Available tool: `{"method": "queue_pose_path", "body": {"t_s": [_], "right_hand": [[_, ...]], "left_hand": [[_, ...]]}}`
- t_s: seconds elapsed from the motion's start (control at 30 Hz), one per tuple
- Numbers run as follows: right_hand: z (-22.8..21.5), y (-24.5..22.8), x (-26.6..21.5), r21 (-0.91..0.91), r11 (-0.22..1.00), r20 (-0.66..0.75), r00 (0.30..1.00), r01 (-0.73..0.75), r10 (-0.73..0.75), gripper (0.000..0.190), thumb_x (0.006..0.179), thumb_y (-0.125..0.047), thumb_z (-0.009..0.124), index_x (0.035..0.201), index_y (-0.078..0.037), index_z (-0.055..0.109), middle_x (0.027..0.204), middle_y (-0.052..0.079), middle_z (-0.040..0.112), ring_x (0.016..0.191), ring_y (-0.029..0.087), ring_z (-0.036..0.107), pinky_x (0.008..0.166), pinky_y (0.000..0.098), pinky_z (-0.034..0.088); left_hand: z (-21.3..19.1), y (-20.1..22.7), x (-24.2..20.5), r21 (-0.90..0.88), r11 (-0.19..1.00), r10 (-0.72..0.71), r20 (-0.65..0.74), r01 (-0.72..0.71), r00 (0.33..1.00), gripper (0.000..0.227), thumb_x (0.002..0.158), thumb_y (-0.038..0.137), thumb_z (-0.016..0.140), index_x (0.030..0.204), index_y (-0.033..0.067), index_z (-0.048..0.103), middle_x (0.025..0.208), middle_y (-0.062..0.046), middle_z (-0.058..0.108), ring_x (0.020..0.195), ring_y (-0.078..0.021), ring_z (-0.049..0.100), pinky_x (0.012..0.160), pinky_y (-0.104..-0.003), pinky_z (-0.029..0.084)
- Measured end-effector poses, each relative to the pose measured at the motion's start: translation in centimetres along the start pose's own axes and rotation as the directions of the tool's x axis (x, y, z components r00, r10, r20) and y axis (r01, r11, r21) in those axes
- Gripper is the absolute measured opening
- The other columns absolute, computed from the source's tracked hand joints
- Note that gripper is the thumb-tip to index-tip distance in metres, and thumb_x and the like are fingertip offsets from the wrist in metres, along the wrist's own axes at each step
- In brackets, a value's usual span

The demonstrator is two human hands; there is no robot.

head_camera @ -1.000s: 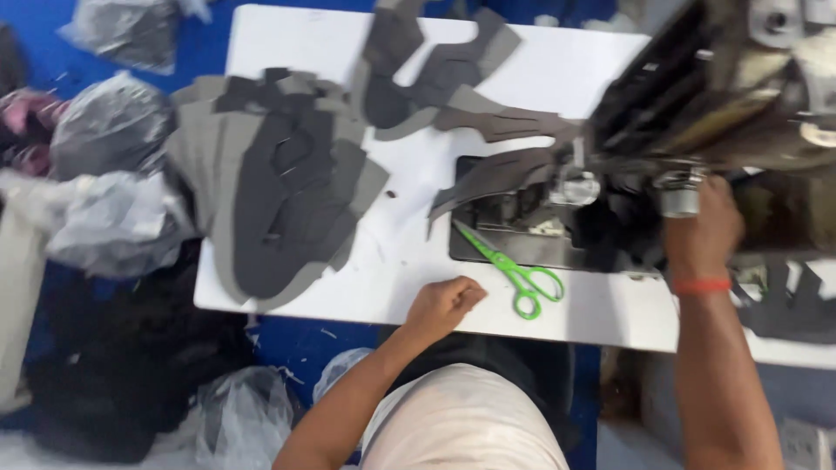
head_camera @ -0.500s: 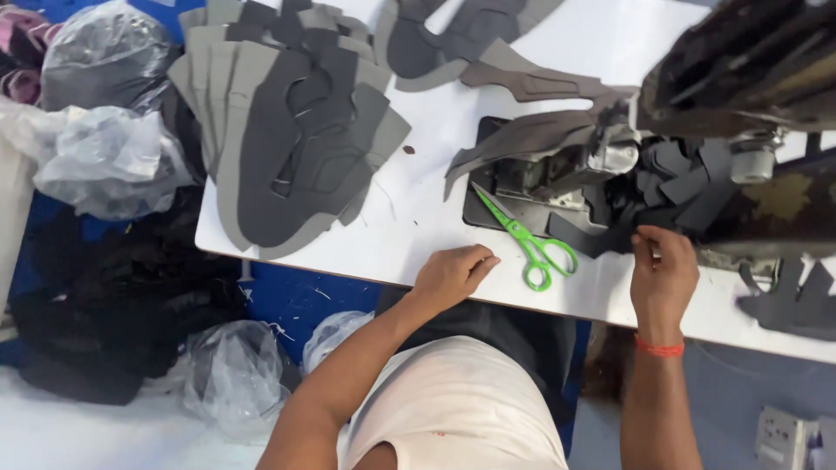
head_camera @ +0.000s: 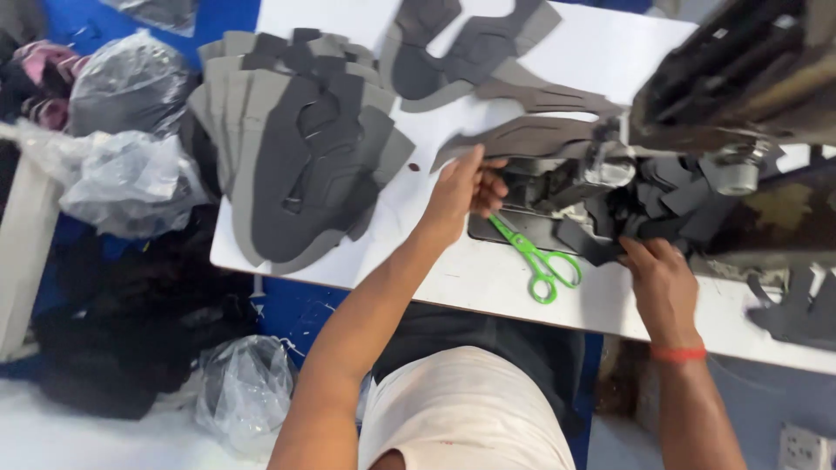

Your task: The person aligns gray and black shoe parts under a sewing machine and stitches them together. They use green scissors to cut the thread after each piece is sewn, then pick up the next pair of parts from a stack to repeat the process.

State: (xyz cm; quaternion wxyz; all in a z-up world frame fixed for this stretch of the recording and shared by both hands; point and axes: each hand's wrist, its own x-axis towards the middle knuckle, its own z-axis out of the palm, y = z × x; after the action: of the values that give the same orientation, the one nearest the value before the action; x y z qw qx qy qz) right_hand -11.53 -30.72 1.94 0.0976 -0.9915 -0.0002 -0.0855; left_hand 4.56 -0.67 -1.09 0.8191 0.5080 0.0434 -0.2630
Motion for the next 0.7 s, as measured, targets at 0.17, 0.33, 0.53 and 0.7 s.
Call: {"method": "queue_pose_path", "body": {"t_s": [0.17, 0.33, 0.53, 0.7], "right_hand": [[-1.5, 0.7, -3.2, 0.269, 0.951, -0.086, 0.980, -0.151, 0.179, 0.020, 0.101, -0.015, 0.077, 0.120, -0.011, 0.076, 0.099, 0.011, 0.069, 0.086, 0.026, 0.064, 0.077, 0.0353, 0.051], [-1.1, 2.3, -9.1, 0.577, 0.723, 0.024, 0.893, -0.379, 0.450, 0.018, 0.108, -0.015, 0.074, 0.121, -0.003, 0.073, 0.100, 0.008, 0.070, 0.084, 0.011, 0.060, 0.077, 0.0251, 0.047], [2.1, -0.9, -12.1, 0.632, 0.540, 0.416, 0.831, -0.556, 0.369, 0.023, 0.093, -0.013, 0.072, 0.114, -0.003, 0.077, 0.084, 0.002, 0.071, 0.075, 0.010, 0.060, 0.071, 0.0226, 0.050], [-1.2, -7.1, -9.0, 0.433, 0.693, 0.616, 0.751, -0.576, 0.240, 0.025, 0.088, -0.009, 0.075, 0.113, -0.009, 0.079, 0.079, 0.006, 0.072, 0.071, 0.013, 0.056, 0.068, 0.0248, 0.049]], "left_hand": [[-3.2, 4.1, -2.0, 0.458, 0.878, 0.177, -0.037, -0.141, 0.984, 0.054, 0.105, 0.048, 0.047, 0.102, -0.0010, 0.070, 0.075, -0.011, 0.070, 0.062, -0.0218, 0.066, 0.053, -0.033, 0.050], [-11.4, 9.7, -8.0, 0.929, 0.149, 0.738, 0.123, -0.339, 0.663, 0.016, 0.093, 0.006, 0.061, 0.104, 0.0017, 0.072, 0.106, -0.016, 0.069, 0.102, -0.0359, 0.066, 0.089, -0.044, 0.051], [-22.6, 10.1, -10.4, 0.926, 0.027, 0.693, -0.288, 0.376, 0.661, 0.057, 0.085, 0.031, 0.083, 0.124, -0.0036, 0.059, 0.122, -0.025, 0.058, 0.106, -0.0454, 0.058, 0.087, -0.052, 0.048], [-22.2, 10.4, -10.3, 0.836, 0.048, 0.624, -0.453, 0.547, 0.637, 0.079, 0.080, 0.046, 0.088, 0.126, -0.0071, 0.053, 0.123, -0.025, 0.058, 0.114, -0.0438, 0.059, 0.090, -0.050, 0.051]]}}
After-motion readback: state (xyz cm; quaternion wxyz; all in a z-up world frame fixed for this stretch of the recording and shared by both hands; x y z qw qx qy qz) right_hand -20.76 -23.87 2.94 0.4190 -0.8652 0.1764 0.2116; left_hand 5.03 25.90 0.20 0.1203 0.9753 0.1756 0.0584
